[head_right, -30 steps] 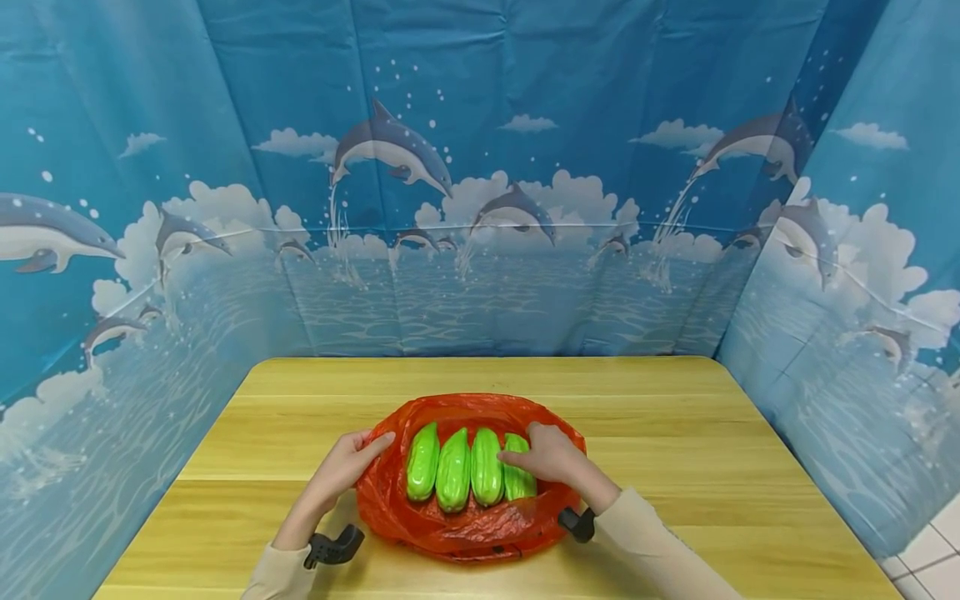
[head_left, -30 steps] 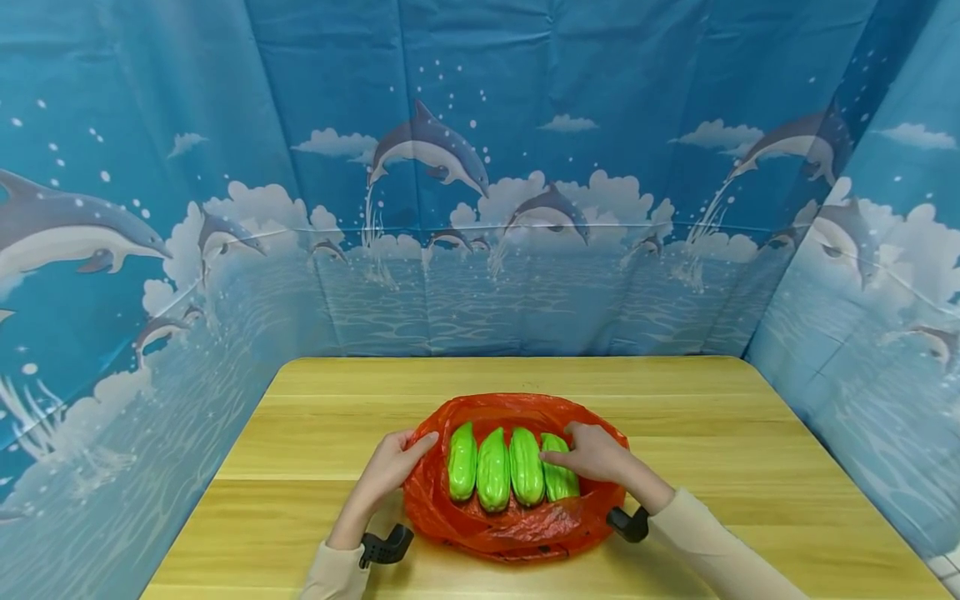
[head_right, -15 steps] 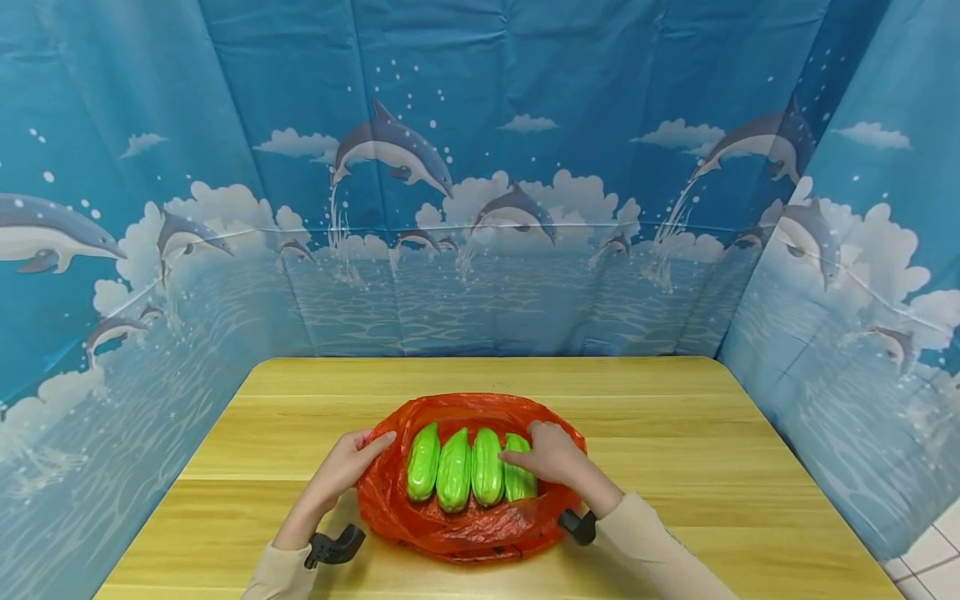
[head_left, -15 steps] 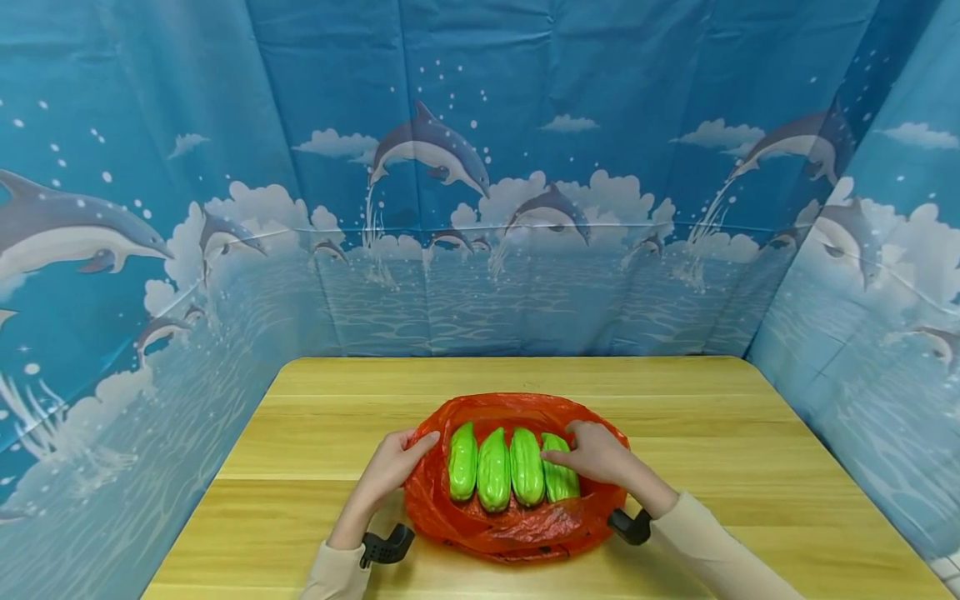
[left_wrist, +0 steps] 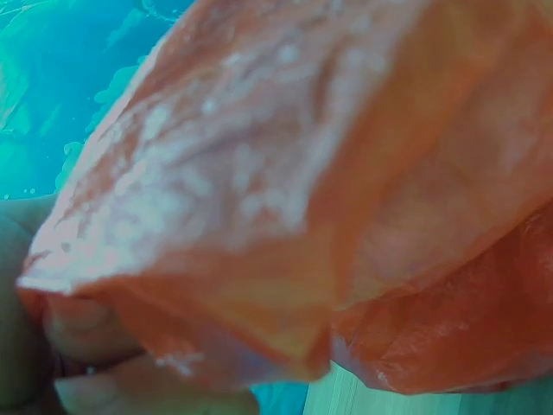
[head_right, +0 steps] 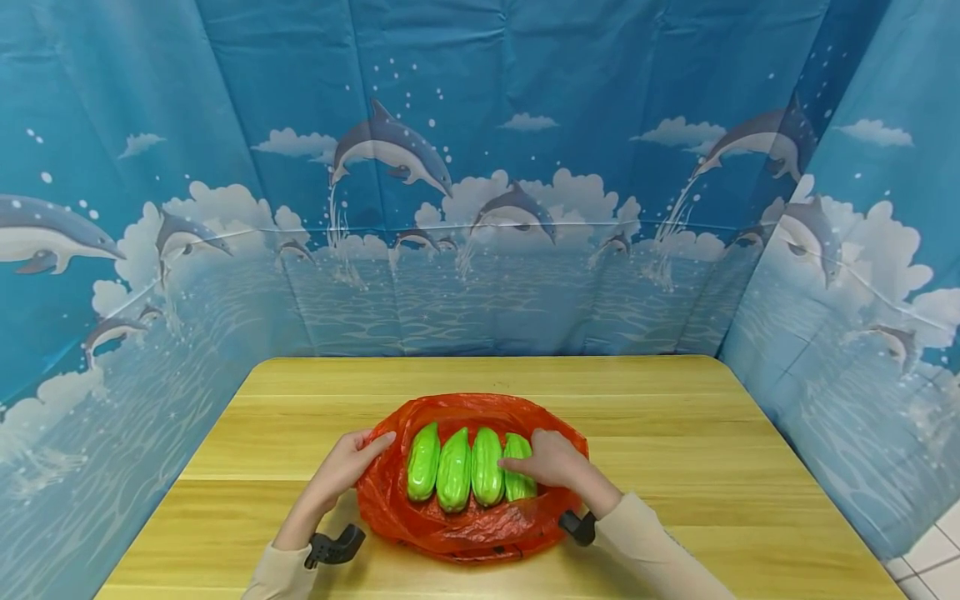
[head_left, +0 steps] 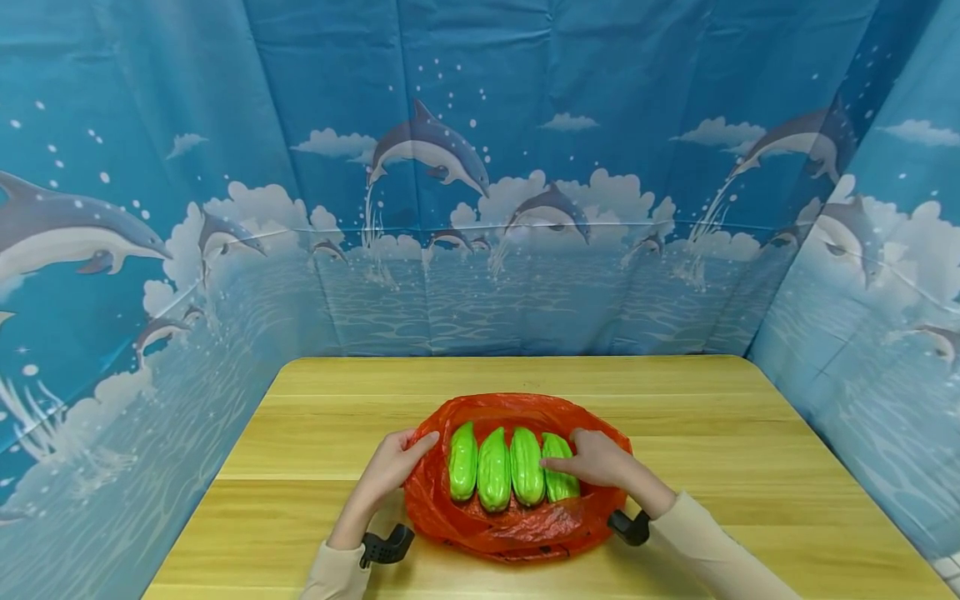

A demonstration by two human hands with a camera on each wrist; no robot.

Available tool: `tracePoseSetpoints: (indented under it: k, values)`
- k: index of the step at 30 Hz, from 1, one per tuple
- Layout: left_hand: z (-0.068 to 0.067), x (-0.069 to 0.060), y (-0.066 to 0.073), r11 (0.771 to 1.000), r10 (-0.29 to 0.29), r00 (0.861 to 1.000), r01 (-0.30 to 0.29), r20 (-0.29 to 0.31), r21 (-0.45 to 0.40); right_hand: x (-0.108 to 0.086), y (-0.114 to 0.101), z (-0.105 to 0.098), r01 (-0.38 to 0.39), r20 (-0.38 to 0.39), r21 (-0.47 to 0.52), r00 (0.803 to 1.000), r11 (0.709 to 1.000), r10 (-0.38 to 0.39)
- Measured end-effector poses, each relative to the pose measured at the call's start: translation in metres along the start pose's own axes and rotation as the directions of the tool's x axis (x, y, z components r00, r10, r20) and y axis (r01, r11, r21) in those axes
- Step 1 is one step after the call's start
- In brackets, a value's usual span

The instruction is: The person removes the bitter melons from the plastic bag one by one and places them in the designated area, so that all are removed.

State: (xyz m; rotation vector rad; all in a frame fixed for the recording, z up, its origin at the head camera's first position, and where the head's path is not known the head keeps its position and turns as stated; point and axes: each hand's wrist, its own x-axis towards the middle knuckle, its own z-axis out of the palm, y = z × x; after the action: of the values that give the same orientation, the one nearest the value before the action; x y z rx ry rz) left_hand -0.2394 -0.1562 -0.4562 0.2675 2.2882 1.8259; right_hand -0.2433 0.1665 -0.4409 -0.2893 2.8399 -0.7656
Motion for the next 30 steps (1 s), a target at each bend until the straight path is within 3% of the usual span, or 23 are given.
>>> tracePoseSetpoints:
  k: [15, 30]
  values:
    - [-0.0008, 0.0008, -0.002, 1.0, 0.011, 1.0, -0.011, 0.002, -0.002, 0.0064, 0.0058, 0.006, -0.003, 0.07, -0.027, 0.998, 1.0, 0.005]
    - [-0.0015, 0.0012, -0.0011, 1.0, 0.013, 1.0, -0.013, 0.02, -0.019, 0.0073, 0.0073, 0.0078, 0.005, 0.043, -0.005, 0.999, 1.0, -0.005]
